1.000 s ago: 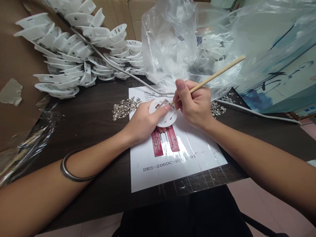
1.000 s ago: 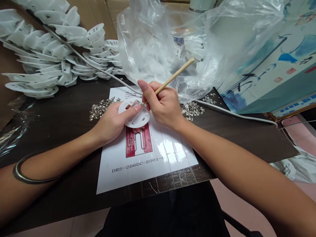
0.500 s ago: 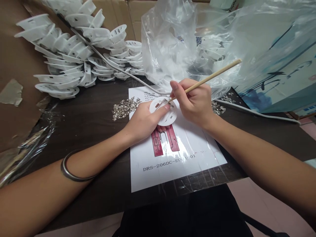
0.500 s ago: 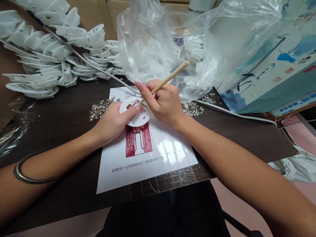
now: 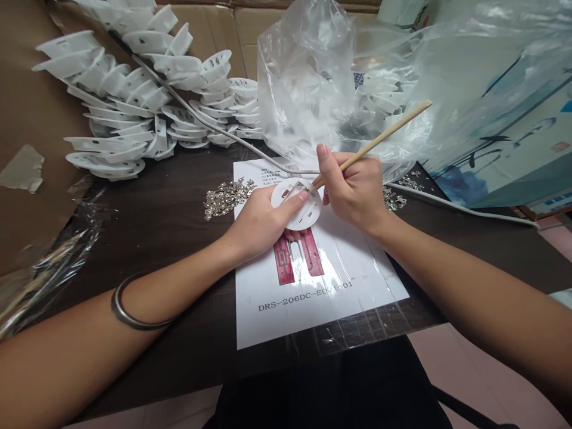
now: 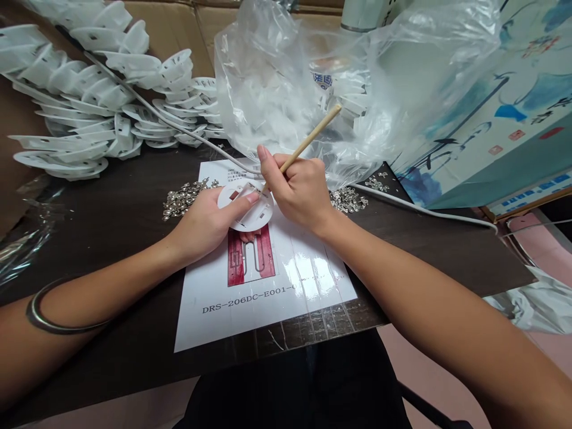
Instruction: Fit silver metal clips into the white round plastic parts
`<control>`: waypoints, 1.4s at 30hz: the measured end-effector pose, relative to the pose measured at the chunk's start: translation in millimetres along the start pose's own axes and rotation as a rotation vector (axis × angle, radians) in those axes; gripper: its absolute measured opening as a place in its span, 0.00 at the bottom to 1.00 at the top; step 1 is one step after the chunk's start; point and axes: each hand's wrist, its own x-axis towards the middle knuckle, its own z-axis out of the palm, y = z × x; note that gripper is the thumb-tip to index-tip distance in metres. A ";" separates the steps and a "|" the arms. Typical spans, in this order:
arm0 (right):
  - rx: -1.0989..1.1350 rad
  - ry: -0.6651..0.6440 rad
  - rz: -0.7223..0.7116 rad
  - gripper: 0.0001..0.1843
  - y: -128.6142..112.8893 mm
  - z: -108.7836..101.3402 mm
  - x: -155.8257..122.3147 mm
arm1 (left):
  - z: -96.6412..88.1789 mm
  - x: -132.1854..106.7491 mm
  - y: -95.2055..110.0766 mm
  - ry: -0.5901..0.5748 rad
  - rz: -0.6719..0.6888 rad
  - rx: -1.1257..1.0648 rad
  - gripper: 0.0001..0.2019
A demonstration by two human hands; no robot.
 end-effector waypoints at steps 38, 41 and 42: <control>-0.023 0.023 -0.026 0.32 2.7 2.2 -1.6 | -0.9 0.0 0.7 0.031 0.029 0.047 0.13; 0.000 0.045 -0.008 0.33 2.9 2.2 -1.6 | -1.1 -0.2 0.9 0.029 0.011 0.040 0.14; 0.003 0.045 -0.003 0.33 3.0 2.2 -1.5 | -1.1 -0.1 1.0 0.030 0.013 0.044 0.14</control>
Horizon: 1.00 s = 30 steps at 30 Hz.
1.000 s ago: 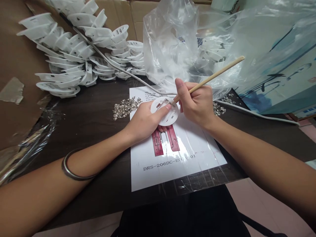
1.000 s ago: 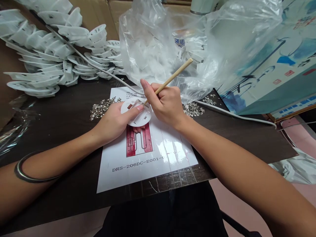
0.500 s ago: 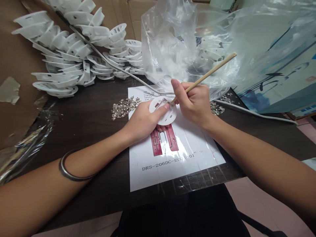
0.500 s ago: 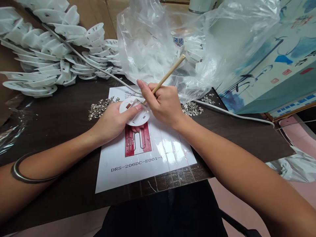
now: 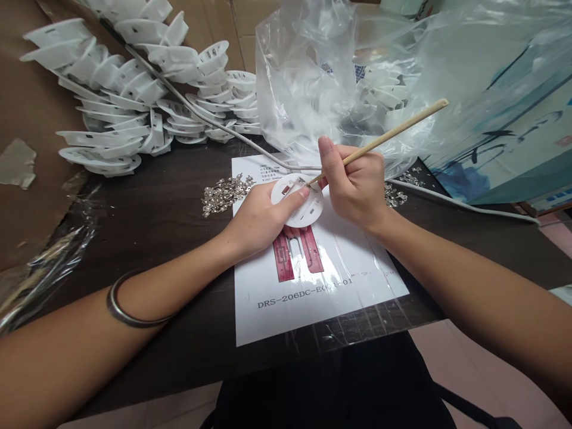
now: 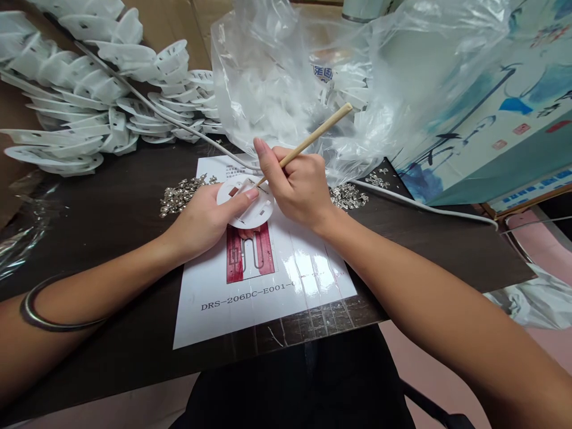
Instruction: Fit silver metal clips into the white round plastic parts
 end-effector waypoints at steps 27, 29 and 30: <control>-0.027 -0.058 -0.044 0.32 -0.5 0.8 -0.9 | -0.7 1.1 -0.3 -0.003 0.041 0.034 0.11; -0.039 -0.059 -0.064 0.30 0.0 0.5 -0.7 | -1.1 1.5 -0.1 -0.007 0.051 0.037 0.11; -0.047 -0.056 -0.070 0.30 0.1 0.3 -0.5 | -1.3 1.6 -0.1 -0.008 0.052 0.034 0.12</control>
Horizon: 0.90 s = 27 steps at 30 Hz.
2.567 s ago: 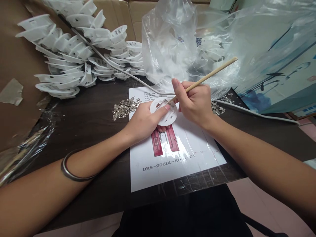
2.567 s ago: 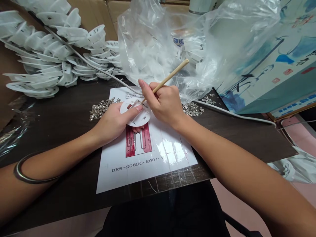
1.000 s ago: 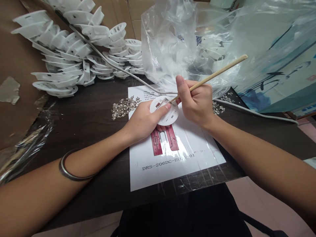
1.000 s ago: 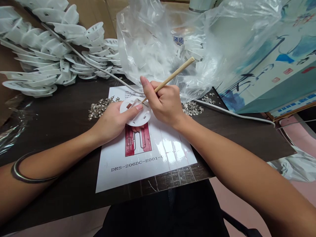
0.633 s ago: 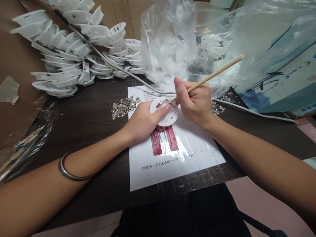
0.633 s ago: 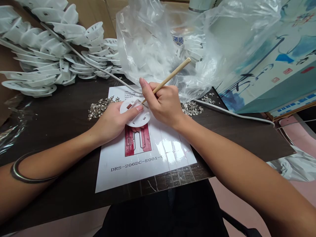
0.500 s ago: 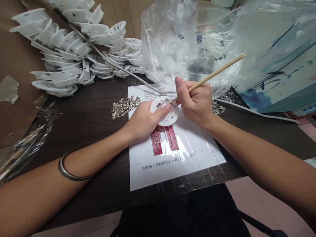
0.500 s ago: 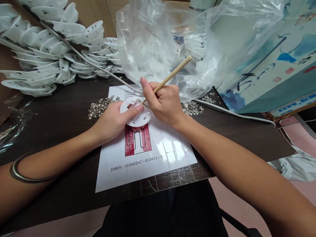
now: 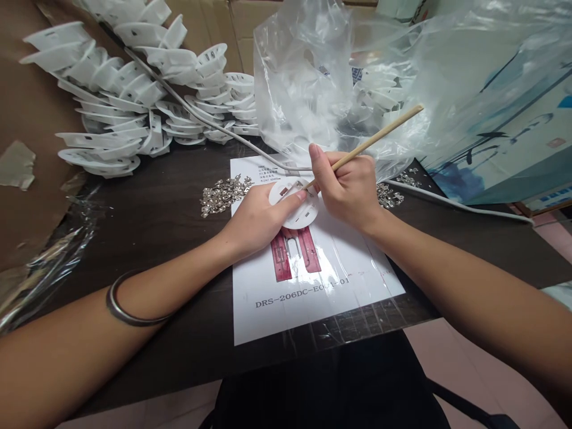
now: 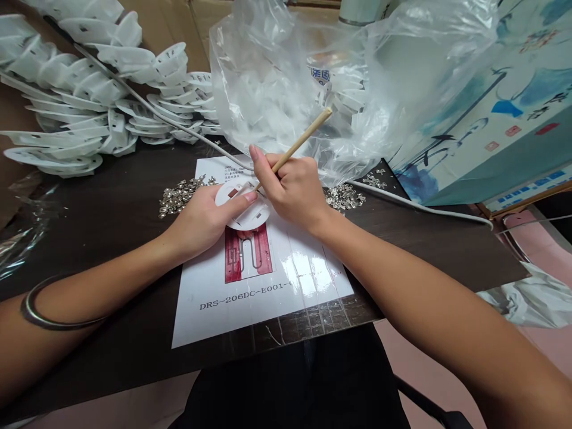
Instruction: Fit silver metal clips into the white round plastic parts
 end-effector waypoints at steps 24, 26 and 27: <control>-0.043 0.015 -0.055 0.29 2.3 -1.2 0.3 | 2.5 -1.2 0.7 0.029 -0.044 -0.054 0.12; -0.039 0.018 -0.072 0.29 2.8 -1.1 0.4 | 2.6 -1.3 1.3 0.021 -0.053 -0.054 0.12; -0.035 0.021 -0.078 0.29 2.9 -1.0 0.5 | 2.5 -1.3 1.5 0.016 -0.056 -0.053 0.12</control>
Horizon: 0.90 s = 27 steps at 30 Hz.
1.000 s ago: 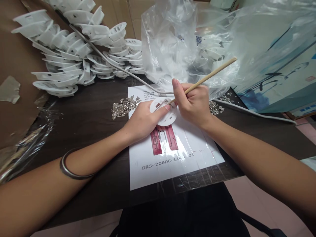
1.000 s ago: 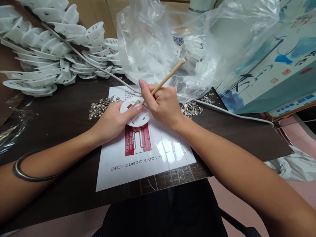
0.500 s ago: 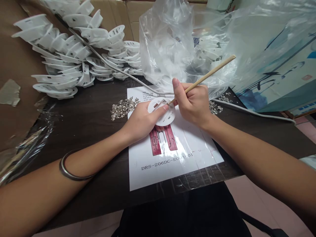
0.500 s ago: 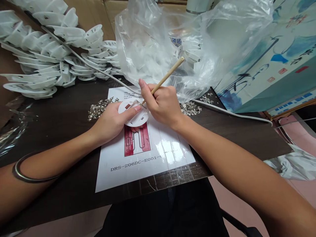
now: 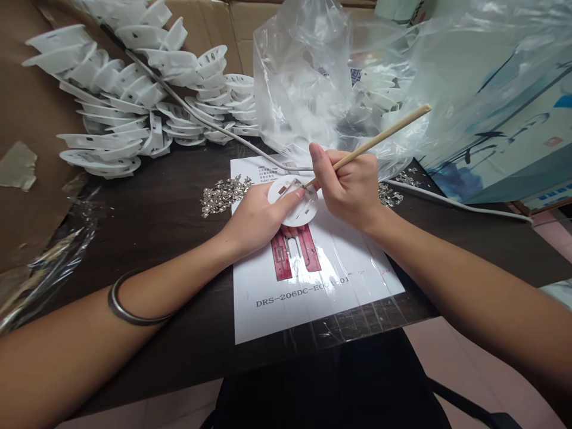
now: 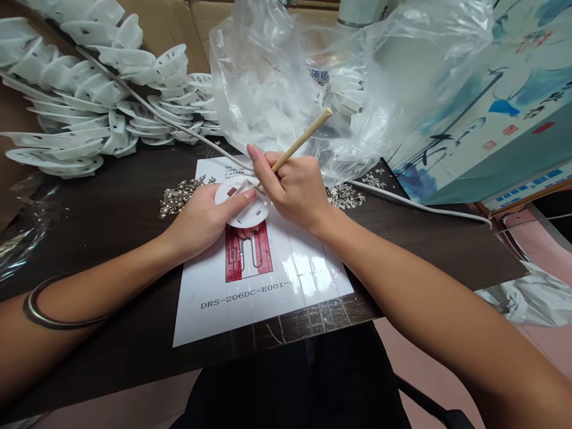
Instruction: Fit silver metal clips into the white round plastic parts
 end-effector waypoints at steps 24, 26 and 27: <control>0.028 0.031 0.076 0.29 -1.5 4.0 -1.4 | -1.7 -0.1 -1.6 -0.036 -0.024 -0.001 0.12; 0.017 0.027 0.097 0.30 -1.9 2.5 -1.2 | -2.0 -0.3 -2.0 -0.044 -0.028 0.002 0.13; 0.015 0.024 0.103 0.31 -2.0 2.1 -1.1 | -2.1 -0.3 -2.2 -0.048 -0.025 0.001 0.13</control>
